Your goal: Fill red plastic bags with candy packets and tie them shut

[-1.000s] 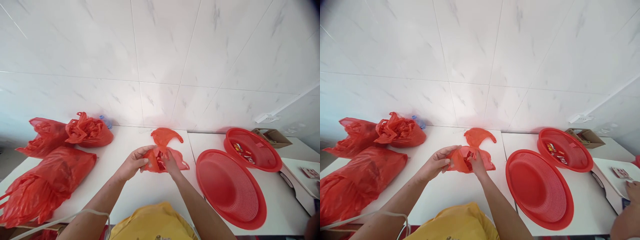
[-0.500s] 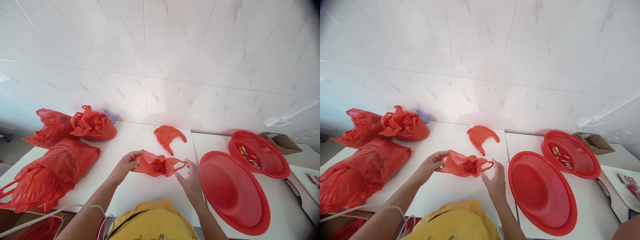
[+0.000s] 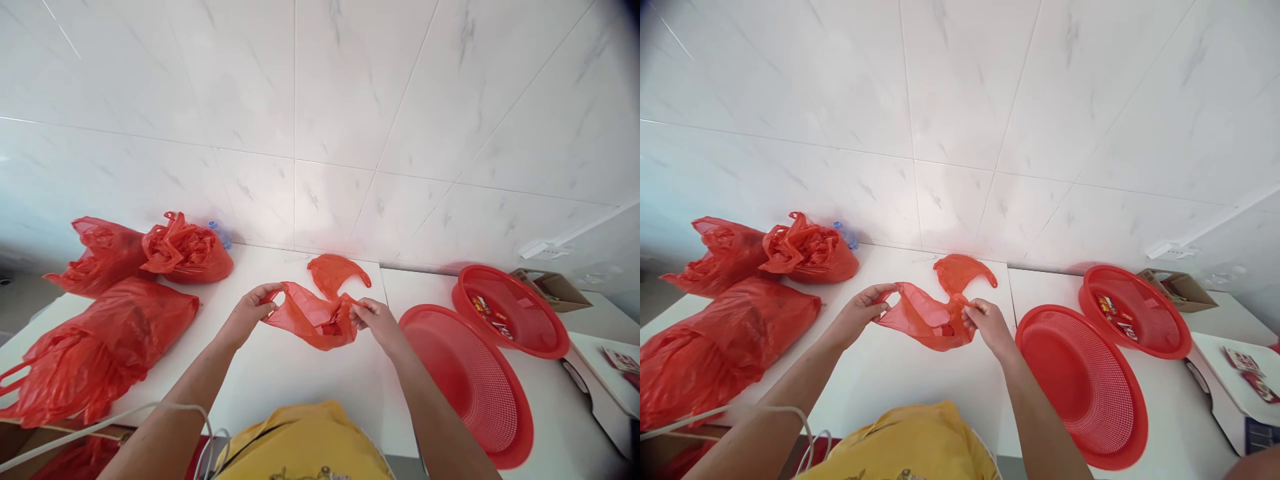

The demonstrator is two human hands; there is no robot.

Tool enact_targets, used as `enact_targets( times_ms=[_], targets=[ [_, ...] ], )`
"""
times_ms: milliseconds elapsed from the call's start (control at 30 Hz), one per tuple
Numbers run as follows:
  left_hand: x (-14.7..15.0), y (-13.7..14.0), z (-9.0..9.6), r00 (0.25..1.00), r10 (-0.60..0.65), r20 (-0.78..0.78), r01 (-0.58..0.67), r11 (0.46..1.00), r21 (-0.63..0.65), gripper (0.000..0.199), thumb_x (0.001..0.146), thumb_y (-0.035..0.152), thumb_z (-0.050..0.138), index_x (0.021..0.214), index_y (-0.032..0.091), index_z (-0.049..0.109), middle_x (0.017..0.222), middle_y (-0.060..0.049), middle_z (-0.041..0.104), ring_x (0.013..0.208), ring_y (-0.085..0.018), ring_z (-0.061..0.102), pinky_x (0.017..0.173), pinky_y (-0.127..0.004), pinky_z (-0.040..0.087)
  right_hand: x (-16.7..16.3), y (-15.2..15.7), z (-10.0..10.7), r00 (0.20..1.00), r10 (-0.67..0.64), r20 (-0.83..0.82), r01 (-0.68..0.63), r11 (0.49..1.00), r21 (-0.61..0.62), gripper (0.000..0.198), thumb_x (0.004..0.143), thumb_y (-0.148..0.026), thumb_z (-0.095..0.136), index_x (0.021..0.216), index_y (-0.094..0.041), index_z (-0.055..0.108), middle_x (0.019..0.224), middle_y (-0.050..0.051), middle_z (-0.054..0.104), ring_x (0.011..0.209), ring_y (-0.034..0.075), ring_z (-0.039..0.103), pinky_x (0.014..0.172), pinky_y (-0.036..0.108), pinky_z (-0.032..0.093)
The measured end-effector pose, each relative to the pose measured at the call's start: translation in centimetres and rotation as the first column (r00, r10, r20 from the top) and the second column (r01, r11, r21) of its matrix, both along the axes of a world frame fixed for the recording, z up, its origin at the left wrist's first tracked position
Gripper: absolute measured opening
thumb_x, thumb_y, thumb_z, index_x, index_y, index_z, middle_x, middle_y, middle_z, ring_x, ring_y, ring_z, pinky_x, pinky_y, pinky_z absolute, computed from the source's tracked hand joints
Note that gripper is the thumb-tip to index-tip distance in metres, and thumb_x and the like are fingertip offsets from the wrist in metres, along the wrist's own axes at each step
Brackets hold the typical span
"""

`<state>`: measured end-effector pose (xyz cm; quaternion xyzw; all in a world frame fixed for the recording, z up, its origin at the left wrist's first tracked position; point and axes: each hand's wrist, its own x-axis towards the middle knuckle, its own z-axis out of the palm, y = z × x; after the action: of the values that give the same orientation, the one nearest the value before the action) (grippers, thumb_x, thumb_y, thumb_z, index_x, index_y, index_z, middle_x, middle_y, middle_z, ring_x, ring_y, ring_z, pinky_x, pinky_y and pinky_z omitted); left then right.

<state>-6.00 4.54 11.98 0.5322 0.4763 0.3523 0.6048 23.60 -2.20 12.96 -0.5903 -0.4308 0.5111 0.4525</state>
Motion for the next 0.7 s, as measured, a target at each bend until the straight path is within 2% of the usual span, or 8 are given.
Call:
enact_targets(
  times_ms=[167, 300, 400, 467, 533, 600, 633, 700],
  targets=[
    [1.0, -0.2, -1.2, 0.998, -0.064, -0.019, 0.063, 0.997, -0.053, 0.046, 0.072, 0.025, 0.063, 0.118, 0.023, 0.062, 0.128, -0.007, 0.062, 0.073, -0.013, 0.057, 0.065, -0.026, 0.042, -0.8, 0.3, 1.9, 0.995, 0.007, 0.101, -0.017, 0.995, 0.098, 0.033, 0.082, -0.051, 0.06, 0.074, -0.019, 0.061, 0.077, 0.001, 0.063, 0.067, 0.014, 0.057, 0.066, 0.029, 0.046],
    [1.6, -0.3, -1.6, 0.992, -0.115, -0.047, 0.113, 0.992, -0.056, 0.049, 0.074, 0.028, 0.06, 0.123, 0.025, 0.058, 0.125, -0.007, 0.065, 0.079, -0.015, 0.06, 0.068, -0.028, 0.044, -0.5, -0.1, 1.9, 0.965, -0.079, 0.248, 0.047, 0.99, 0.133, 0.034, 0.084, -0.052, 0.057, 0.075, -0.02, 0.06, 0.077, 0.001, 0.062, 0.07, 0.015, 0.056, 0.067, 0.03, 0.044],
    [1.7, -0.1, -1.7, 0.983, -0.135, -0.127, 0.134, 0.991, -0.017, 0.054, 0.079, 0.029, 0.056, 0.132, 0.027, 0.05, 0.115, -0.006, 0.07, 0.083, -0.017, 0.06, 0.071, -0.029, 0.046, 0.0, -0.4, 0.7, 0.9, -0.202, 0.385, 0.143, 0.974, 0.175, 0.032, 0.084, -0.051, 0.057, 0.074, -0.021, 0.06, 0.1, 0.005, 0.064, 0.085, 0.019, 0.058, 0.075, 0.033, 0.044],
    [1.7, 0.0, -1.6, 0.957, -0.11, -0.268, 0.133, 0.989, 0.067, 0.049, 0.083, 0.031, 0.051, 0.131, 0.029, 0.049, 0.107, -0.004, 0.072, 0.083, -0.017, 0.06, 0.071, -0.029, 0.045, 0.2, -0.5, -0.4, 0.884, -0.27, 0.382, 0.208, 0.959, 0.195, 0.03, 0.081, -0.05, 0.061, 0.072, -0.021, 0.061, 0.125, 0.006, 0.058, 0.104, 0.023, 0.056, 0.086, 0.035, 0.044],
    [1.8, 0.2, -1.2, 0.883, -0.051, -0.467, 0.15, 0.973, 0.177, 0.033, 0.085, 0.034, 0.048, 0.117, 0.03, 0.057, 0.092, -0.001, 0.071, 0.076, -0.018, 0.058, 0.066, -0.029, 0.042, 0.4, -0.7, -1.6, 0.929, -0.288, 0.234, 0.255, 0.953, 0.164, 0.027, 0.081, -0.048, 0.063, 0.074, -0.022, 0.063, 0.135, 0.005, 0.055, 0.119, 0.024, 0.052, 0.096, 0.036, 0.041],
    [2.0, 0.3, -0.8, 0.791, 0.019, -0.611, 0.186, 0.945, 0.27, 0.018, 0.086, 0.035, 0.046, 0.093, 0.027, 0.061, 0.076, 0.001, 0.065, 0.068, -0.017, 0.054, 0.061, -0.028, 0.037, 0.5, -0.7, -2.9, 0.951, -0.304, -0.047, 0.308, 0.945, 0.112, 0.025, 0.081, -0.048, 0.064, 0.077, -0.023, 0.063, 0.124, 0.006, 0.063, 0.122, 0.024, 0.052, 0.1, 0.037, 0.041],
    [2.2, 0.4, -0.5, 0.767, 0.049, -0.64, 0.197, 0.931, 0.308, 0.016, 0.086, 0.035, 0.047, 0.083, 0.026, 0.059, 0.072, 0.001, 0.062, 0.065, -0.017, 0.052, 0.06, -0.028, 0.036, 0.6, -0.6, -3.4, 0.927, -0.315, -0.203, 0.337, 0.938, 0.081, 0.025, 0.08, -0.048, 0.066, 0.077, -0.023, 0.063, 0.114, 0.005, 0.067, 0.12, 0.023, 0.055, 0.1, 0.037, 0.042],
    [2.5, 0.7, 0.0, 0.783, 0.081, -0.617, 0.182, 0.918, 0.352, 0.018, 0.085, 0.036, 0.048, 0.073, 0.024, 0.055, 0.07, 0.002, 0.058, 0.064, -0.016, 0.05, 0.058, -0.027, 0.035, 0.7, -0.3, -4.4, 0.824, -0.345, -0.45, 0.395, 0.918, 0.019, 0.025, 0.078, -0.047, 0.069, 0.08, -0.023, 0.062, 0.098, 0.004, 0.07, 0.112, 0.022, 0.06, 0.096, 0.036, 0.046]
  ],
)
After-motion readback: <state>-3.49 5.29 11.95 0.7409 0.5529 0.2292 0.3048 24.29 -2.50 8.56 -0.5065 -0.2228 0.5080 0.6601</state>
